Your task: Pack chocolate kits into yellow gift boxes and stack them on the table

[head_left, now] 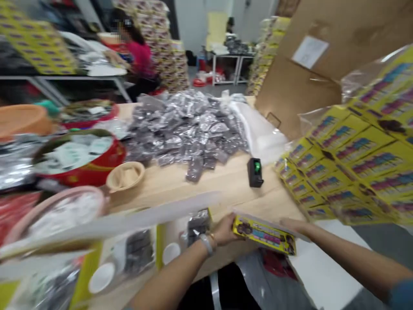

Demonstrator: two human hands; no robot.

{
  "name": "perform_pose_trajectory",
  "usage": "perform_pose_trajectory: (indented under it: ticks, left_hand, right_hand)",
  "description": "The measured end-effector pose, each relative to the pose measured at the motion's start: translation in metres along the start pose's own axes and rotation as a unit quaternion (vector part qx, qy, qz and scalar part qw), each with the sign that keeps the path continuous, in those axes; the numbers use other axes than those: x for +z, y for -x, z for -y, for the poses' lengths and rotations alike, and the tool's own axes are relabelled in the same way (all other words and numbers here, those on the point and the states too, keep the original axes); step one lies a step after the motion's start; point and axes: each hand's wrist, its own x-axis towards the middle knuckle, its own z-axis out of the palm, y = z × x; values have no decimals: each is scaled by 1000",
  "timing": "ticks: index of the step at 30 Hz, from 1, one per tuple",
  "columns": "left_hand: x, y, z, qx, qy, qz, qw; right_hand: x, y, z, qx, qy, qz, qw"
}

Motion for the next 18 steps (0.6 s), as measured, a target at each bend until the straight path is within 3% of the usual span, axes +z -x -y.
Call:
perform_pose_trajectory:
  ticks: [2, 4, 6, 9, 14, 16, 18]
  left_hand:
    - [0, -14, 19, -67, 114, 36, 991]
    - [1, -19, 30, -68, 191, 59, 977]
    - [0, -19, 30, -65, 224, 73, 970]
    - [-3, -17, 22, -91, 235, 76, 965]
    - [-9, -19, 21, -86, 204, 89, 971]
    - [-10, -19, 21, -66, 160, 106, 979]
    - [-7, -19, 15, -36, 22, 122, 992]
  right_hand:
    - [-6, -11, 26, -105, -7, 14, 994]
    - [-4, -29, 53, -240, 5, 36, 970]
    - [2, -44, 71, -316, 13, 77, 945]
    - [6, -51, 76, -354, -19, 121, 927]
    - [-9, -48, 69, -360, 5, 106, 927]
    - [-5, -46, 71, -365, 67, 101, 923]
    - [11, -42, 72, -378, 183, 59, 906]
